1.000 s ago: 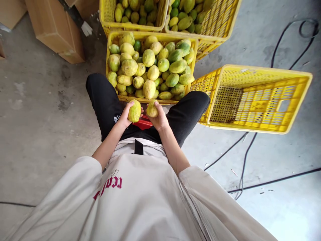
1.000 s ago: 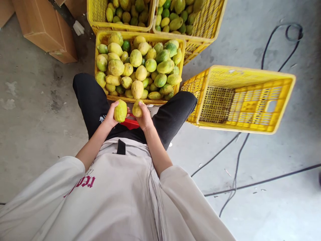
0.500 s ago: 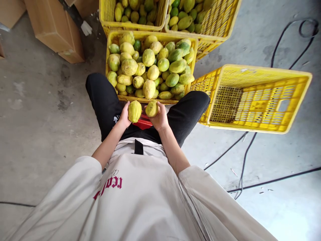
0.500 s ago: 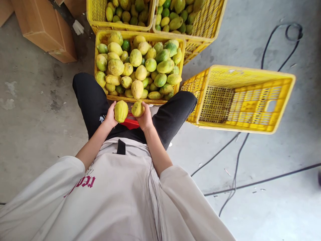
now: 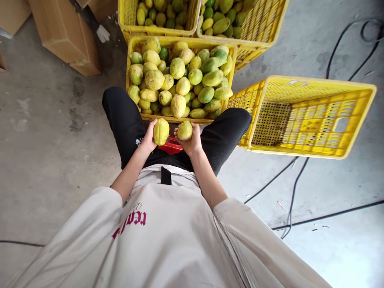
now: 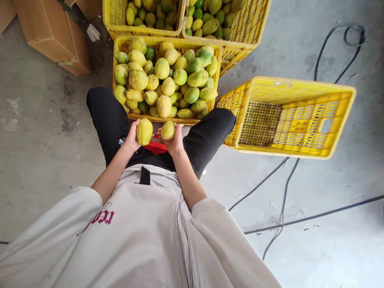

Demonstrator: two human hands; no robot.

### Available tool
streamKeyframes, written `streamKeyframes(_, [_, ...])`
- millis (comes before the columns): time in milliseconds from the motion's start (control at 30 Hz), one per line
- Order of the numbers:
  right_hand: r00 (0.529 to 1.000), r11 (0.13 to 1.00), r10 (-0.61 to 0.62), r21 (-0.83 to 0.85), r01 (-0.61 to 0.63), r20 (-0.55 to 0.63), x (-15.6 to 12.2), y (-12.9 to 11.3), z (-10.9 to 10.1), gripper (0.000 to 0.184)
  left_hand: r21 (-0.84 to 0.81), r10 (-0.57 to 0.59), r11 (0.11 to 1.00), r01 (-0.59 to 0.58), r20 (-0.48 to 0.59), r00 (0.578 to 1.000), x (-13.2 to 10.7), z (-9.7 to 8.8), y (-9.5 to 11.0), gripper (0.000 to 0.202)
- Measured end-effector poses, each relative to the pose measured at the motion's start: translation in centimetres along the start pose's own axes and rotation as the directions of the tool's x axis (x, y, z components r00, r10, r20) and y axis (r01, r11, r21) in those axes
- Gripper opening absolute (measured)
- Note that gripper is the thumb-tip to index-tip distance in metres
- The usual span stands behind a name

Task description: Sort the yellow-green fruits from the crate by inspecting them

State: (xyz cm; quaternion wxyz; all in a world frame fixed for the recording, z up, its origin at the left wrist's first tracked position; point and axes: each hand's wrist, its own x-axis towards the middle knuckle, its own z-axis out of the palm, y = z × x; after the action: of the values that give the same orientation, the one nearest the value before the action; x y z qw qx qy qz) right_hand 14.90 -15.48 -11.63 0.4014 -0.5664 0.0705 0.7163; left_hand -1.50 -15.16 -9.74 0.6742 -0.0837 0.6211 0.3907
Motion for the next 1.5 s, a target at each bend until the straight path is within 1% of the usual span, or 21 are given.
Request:
streamKeyframes(100, [1.0, 1.0, 0.011, -0.009, -0.011, 0.013, 0.0, 0.0, 0.2, 0.043, 0.021, -0.02, 1.0, 0.02, 0.023, 1.0, 0.2, -0.2, -0.1, 0.036])
streamKeyframes(200, [0.999, 0.999, 0.018, -0.028, -0.017, 0.028, -0.4, 0.0, 0.4, 0.041, 0.047, -0.016, 0.999, 0.014, 0.054, 0.998, 0.5, -0.4, -0.2, 0.045])
streamKeyframes(300, [0.999, 1.0, 0.02, -0.017, -0.019, 0.04, -0.8, 0.0, 0.6, 0.035, 0.04, -0.003, 0.999, 0.001, 0.05, 0.999, 0.6, -0.4, -0.2, 0.056])
streamKeyframes(367, [0.999, 1.0, 0.009, 0.004, -0.01, 0.042, -1.2, 0.0, 0.8, 0.029, 0.034, -0.001, 0.999, 0.0, 0.046, 0.999, 0.5, -0.4, -0.2, 0.06])
streamKeyframes(433, [0.999, 1.0, 0.001, 0.021, -0.002, 0.033, -1.4, 0.0, 1.0, 0.026, 0.042, 0.002, 0.999, -0.004, 0.048, 0.999, 0.3, -0.3, -0.3, 0.053])
streamKeyframes(533, [1.0, 1.0, 0.017, 0.01, -0.017, 0.004, -1.6, -0.1, 1.1, 0.024, 0.052, 0.019, 0.998, -0.022, 0.054, 0.998, 0.1, -0.3, -0.4, 0.03])
streamKeyframes(567, [1.0, 1.0, 0.028, 0.006, -0.028, -0.004, -1.6, -0.2, 1.1, 0.024, 0.048, 0.021, 0.999, -0.024, 0.054, 0.998, 0.1, -0.3, -0.4, 0.026])
streamKeyframes(667, [0.999, 0.998, 0.052, 0.02, -0.052, -0.014, -1.4, -0.2, 0.9, 0.031, 0.011, 0.007, 1.0, -0.008, 0.051, 0.999, 0.1, -0.4, -0.5, 0.031])
streamKeyframes(767, [0.999, 0.998, 0.049, 0.046, -0.049, -0.002, -1.1, -0.3, 0.6, 0.037, -0.045, 0.003, 0.999, -0.001, 0.04, 0.999, 0.1, -0.2, -0.3, 0.027])
streamKeyframes(900, [0.999, 0.998, 0.029, 0.062, -0.03, 0.024, -0.6, -0.2, 0.1, 0.036, -0.088, 0.021, 0.996, -0.022, -0.006, 1.0, 0.1, -0.1, -0.2, 0.025])
streamKeyframes(967, [0.999, 0.997, 0.011, 0.07, -0.014, 0.034, -0.4, -0.2, -0.1, 0.034, -0.098, 0.025, 0.995, -0.025, 0.001, 1.0, 0.3, -0.1, -0.2, 0.024])
streamKeyframes(1100, [0.997, 0.995, -0.018, 0.095, 0.011, 0.078, -0.3, -0.1, -0.5, 0.034, -0.094, -0.061, 0.994, 0.062, 0.015, 0.998, 0.8, -0.3, -0.4, 0.032])
streamKeyframes(1167, [0.994, 0.997, -0.006, 0.073, -0.002, 0.111, -0.4, -0.1, -0.6, 0.038, -0.085, -0.087, 0.993, 0.086, -0.003, 0.996, 1.0, -0.4, -0.6, 0.034])
streamKeyframes(1233, [0.991, 1.0, 0.014, 0.02, -0.017, 0.133, -0.5, 0.0, -0.5, 0.044, -0.071, -0.083, 0.994, 0.081, -0.017, 0.996, 1.2, -0.4, -0.8, 0.034])
streamKeyframes(1333, [0.989, 0.998, 0.036, -0.061, -0.028, 0.144, -0.7, 0.1, -0.2, 0.049, -0.014, -0.085, 0.996, 0.085, 0.012, 0.996, 1.2, -0.3, -1.0, 0.04])
streamKeyframes(1400, [0.989, 0.995, 0.048, -0.099, -0.034, 0.143, -1.0, 0.0, 0.1, 0.045, 0.028, -0.069, 0.997, 0.068, 0.045, 0.997, 1.1, -0.4, -1.0, 0.041])
streamKeyframes(1500, [0.989, 0.994, 0.047, -0.101, -0.032, 0.141, -1.5, -0.1, 0.5, 0.032, 0.041, -0.021, 0.999, 0.019, 0.063, 0.998, 0.9, -0.4, -0.9, 0.031])
